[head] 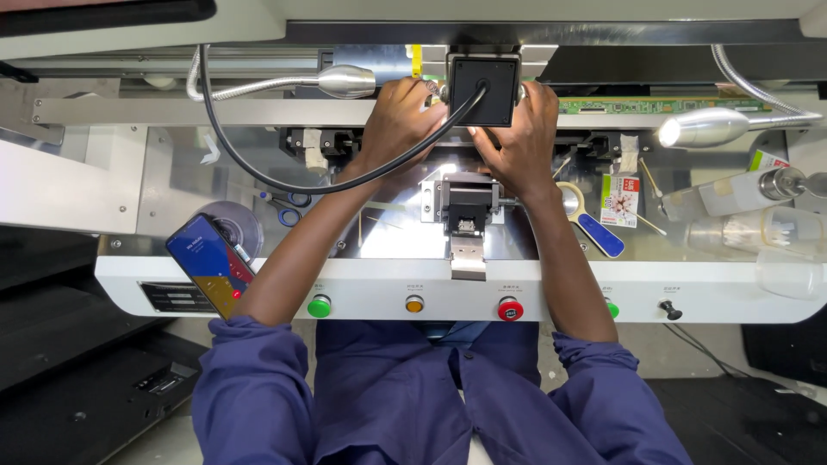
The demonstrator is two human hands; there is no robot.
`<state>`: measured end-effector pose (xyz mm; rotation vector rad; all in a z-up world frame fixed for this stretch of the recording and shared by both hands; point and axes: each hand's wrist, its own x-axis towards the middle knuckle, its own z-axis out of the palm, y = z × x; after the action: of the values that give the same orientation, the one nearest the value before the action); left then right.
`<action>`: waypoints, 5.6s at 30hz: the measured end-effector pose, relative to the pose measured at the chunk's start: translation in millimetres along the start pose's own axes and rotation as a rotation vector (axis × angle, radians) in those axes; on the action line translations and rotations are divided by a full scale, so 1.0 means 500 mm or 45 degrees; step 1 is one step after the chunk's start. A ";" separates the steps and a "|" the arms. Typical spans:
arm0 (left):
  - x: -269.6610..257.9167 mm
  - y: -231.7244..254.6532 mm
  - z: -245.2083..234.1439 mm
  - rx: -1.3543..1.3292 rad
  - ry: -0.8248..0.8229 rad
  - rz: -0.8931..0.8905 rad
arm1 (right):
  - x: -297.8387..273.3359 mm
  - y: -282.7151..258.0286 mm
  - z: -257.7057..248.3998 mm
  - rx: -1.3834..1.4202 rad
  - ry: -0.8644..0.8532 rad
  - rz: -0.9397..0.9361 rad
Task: The person works on a circuit board placed on a machine's metal surface, using a small tool to manipulate components. They adjust the board's position, press buttons on the machine's control panel, and use a cotton swab to clean specific areas of the board.
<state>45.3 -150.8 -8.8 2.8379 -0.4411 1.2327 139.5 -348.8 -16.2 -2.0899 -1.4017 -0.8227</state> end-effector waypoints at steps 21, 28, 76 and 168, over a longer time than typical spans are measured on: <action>-0.003 0.010 0.002 0.003 -0.024 -0.113 | 0.017 -0.011 -0.013 0.366 0.253 0.137; -0.005 0.007 0.006 0.012 -0.023 -0.098 | 0.018 -0.011 -0.012 0.349 0.282 0.139; -0.004 0.008 0.002 -0.160 -0.095 -0.198 | -0.013 0.017 0.025 0.049 0.111 0.056; -0.353 0.399 -0.179 -0.749 -0.378 -1.453 | 0.089 0.053 0.007 1.736 0.457 0.929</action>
<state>-185.8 -287.1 -93.0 2.0949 0.6464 0.3560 177.9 -327.5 11.5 -1.0779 -0.5406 0.1276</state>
